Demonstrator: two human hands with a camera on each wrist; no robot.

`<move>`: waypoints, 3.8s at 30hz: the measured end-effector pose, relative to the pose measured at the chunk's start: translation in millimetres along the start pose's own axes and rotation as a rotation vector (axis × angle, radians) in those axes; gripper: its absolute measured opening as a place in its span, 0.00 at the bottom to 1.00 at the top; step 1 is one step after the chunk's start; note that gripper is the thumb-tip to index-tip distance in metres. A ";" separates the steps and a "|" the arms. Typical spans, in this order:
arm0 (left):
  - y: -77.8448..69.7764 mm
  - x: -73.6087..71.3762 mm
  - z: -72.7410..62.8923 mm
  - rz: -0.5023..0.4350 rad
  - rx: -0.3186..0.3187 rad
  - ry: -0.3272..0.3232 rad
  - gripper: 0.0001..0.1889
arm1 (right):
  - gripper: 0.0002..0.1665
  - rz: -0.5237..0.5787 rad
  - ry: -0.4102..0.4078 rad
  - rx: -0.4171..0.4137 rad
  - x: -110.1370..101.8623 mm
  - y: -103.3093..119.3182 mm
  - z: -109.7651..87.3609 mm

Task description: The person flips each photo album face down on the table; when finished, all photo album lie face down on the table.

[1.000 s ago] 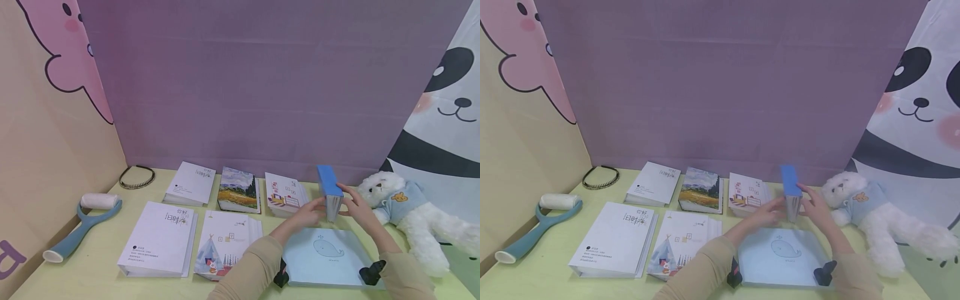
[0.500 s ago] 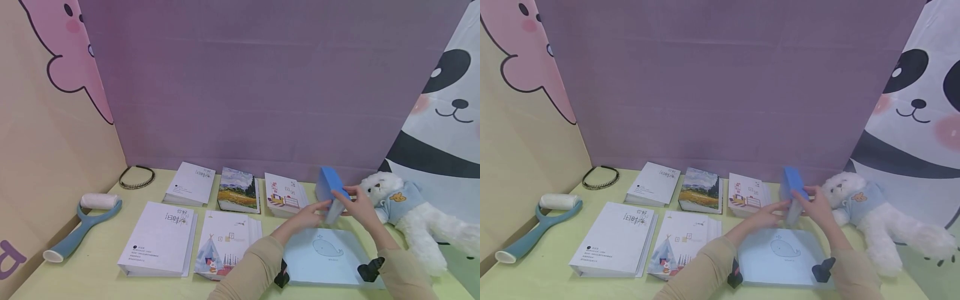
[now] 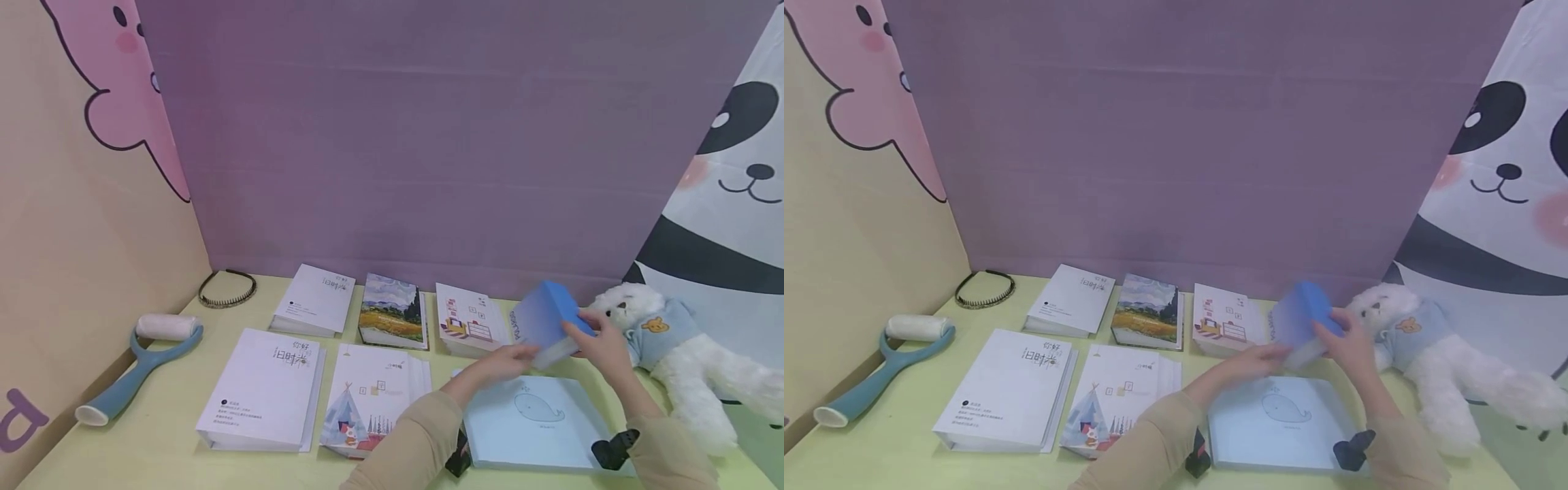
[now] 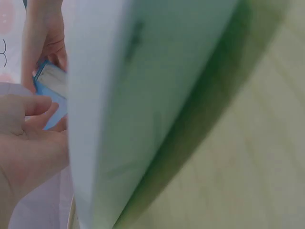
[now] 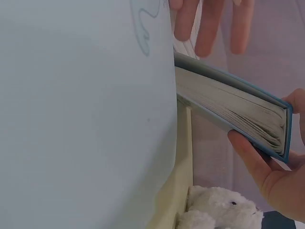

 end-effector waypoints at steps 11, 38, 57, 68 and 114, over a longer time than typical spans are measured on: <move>3.4 -0.4 -10.9 0.085 -0.060 0.040 0.23 | 0.41 -0.194 0.012 0.072 -9.6 -5.7 0.0; -2.6 -44.6 -19.5 0.273 -0.047 -0.293 0.16 | 0.42 -0.139 0.225 0.248 -8.4 -81.0 4.3; 5.2 -59.9 -32.2 0.295 -0.116 -0.314 0.15 | 0.49 -0.193 0.320 0.301 -1.0 -87.7 13.4; 9.4 -80.8 -47.3 0.228 -0.118 -0.448 0.14 | 0.25 -0.395 0.047 0.083 -8.5 -44.7 20.4; 49.0 -120.5 -78.5 0.004 -0.127 -0.471 0.15 | 0.30 -0.241 0.370 -0.119 146.8 72.8 56.2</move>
Point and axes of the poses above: each hand's wrist, its own z-axis towards the middle knuckle, its own x-axis out of the palm, y = z × x, the point moved 10 cm from there along z, towards the middle knuckle, and after that the axes turned 15 degrees about y, right-handed, at the moved point
